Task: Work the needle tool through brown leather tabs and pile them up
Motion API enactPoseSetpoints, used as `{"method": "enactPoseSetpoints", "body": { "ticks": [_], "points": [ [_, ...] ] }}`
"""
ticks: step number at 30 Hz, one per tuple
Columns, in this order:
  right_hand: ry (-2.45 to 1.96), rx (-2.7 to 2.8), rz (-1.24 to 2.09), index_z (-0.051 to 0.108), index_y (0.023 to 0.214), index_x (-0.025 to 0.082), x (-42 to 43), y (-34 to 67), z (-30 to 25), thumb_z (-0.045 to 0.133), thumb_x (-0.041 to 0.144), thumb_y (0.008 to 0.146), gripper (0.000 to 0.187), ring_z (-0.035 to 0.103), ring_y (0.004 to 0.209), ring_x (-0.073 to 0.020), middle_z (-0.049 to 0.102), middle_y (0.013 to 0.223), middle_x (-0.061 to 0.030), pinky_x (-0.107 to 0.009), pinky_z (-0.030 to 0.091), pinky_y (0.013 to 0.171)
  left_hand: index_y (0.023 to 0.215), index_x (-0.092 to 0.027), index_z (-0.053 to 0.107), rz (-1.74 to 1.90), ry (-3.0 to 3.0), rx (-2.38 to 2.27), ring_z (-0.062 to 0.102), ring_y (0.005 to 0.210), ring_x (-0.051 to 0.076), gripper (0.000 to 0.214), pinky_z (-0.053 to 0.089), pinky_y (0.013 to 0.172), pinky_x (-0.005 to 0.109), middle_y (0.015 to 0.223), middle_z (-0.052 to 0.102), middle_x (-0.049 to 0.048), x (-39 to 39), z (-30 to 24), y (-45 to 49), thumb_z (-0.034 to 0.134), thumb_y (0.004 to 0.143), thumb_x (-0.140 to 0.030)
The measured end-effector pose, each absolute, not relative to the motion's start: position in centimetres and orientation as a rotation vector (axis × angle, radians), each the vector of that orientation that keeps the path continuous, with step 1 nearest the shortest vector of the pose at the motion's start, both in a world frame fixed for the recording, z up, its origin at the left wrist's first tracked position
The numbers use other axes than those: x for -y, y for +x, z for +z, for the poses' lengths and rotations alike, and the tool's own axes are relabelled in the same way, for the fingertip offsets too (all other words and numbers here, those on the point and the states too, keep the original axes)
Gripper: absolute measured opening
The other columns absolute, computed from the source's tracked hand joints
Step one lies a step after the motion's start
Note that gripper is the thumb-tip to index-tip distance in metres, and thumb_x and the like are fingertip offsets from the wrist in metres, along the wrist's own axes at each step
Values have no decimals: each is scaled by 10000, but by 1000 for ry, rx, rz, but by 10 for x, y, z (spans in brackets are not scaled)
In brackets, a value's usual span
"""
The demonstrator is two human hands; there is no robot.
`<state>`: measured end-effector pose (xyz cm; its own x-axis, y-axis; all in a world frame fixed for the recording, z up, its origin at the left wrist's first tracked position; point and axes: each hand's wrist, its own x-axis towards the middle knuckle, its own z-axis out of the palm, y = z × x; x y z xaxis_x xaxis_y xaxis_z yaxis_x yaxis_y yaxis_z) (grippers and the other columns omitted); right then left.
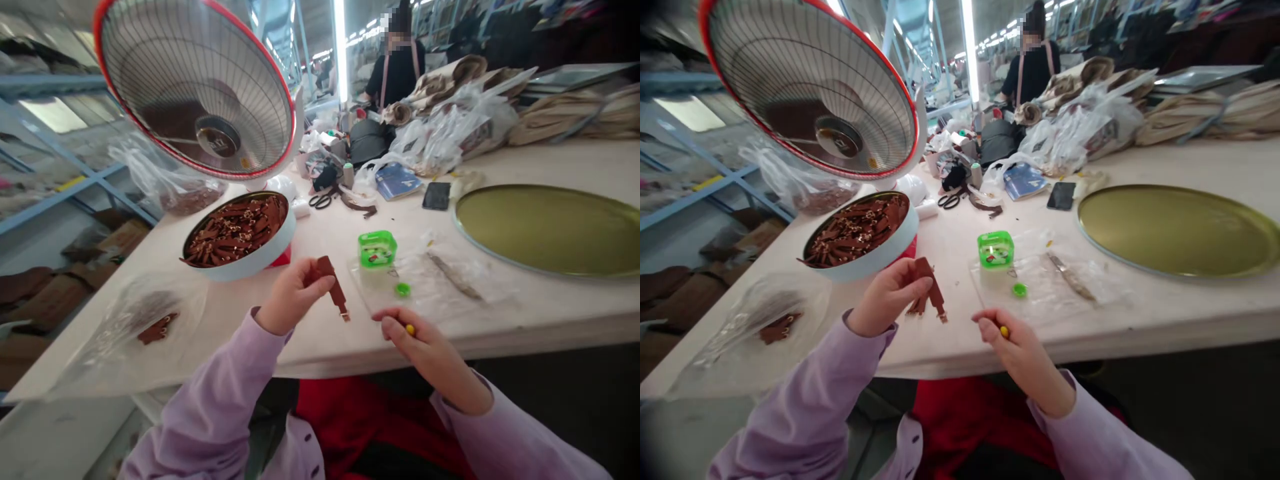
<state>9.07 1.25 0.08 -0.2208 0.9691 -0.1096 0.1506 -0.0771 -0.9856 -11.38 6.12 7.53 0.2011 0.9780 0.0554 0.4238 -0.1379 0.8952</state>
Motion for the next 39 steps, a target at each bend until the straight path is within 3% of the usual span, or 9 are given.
{"method": "enactPoseSetpoints", "body": {
  "ticks": [2,6,13,17,20,24,31,34,39],
  "points": [
    [-1160,1430,1519,590,896,190,-6,92,8,517,422,785,267,465,591,-116,525,661,14,-234,378,546,748,-146,527,834,1565,-1190,492,568,99,190,385,540,225,646,561,-4,-44,63,-90,600,708,-317],
    [-1043,1432,1650,549,704,174,9,98,9,592,368,753,205,457,605,-102,524,635,23,-231,367,576,771,-146,543,869,1420,-1114,488,587,90,190,387,558,218,652,548,-16,-20,42,-60,627,678,-289],
    [-1124,1092,1561,506,733,180,23,107,-2,562,430,773,259,271,425,-55,361,510,81,-208,186,392,698,-145,500,772,1197,-1104,495,548,89,229,399,557,232,612,574,8,22,25,-38,596,687,-352],
    [-1058,1194,1487,518,750,182,29,108,-3,542,407,795,231,380,479,-71,462,582,50,-209,288,433,662,-153,477,844,1139,-1144,470,520,76,210,376,534,217,574,553,-7,35,21,-29,580,680,-336],
    [-1047,1350,1379,562,796,182,33,108,-3,573,364,775,183,505,638,-125,566,699,6,-248,402,578,640,-160,460,917,1169,-1201,438,509,72,184,354,519,212,543,505,-26,39,19,-27,553,684,-312],
    [-1085,1416,1309,593,800,179,34,109,-3,559,336,777,162,521,686,-149,602,735,-14,-275,411,627,627,-170,434,922,1260,-1251,405,506,81,153,331,507,224,532,466,-28,42,16,-27,482,709,-290],
    [-1074,1198,1529,589,812,181,31,103,-8,613,381,733,216,319,449,-67,455,572,55,-221,232,407,602,-182,401,903,1355,-1297,367,504,85,126,306,501,228,516,423,-36,41,14,-29,442,701,-248],
    [-1024,1043,1694,560,811,185,31,103,-7,636,393,720,239,244,428,-49,375,540,81,-210,160,391,613,-180,414,897,1363,-1298,372,508,85,134,311,502,224,523,430,-36,41,14,-30,451,713,-260],
    [-1047,1043,1685,548,765,170,31,108,-3,626,389,736,234,248,454,-49,375,566,71,-215,157,405,682,-168,479,838,1408,-1253,416,531,90,109,339,516,219,583,496,-20,46,17,-36,474,742,-259]
  ]
}}
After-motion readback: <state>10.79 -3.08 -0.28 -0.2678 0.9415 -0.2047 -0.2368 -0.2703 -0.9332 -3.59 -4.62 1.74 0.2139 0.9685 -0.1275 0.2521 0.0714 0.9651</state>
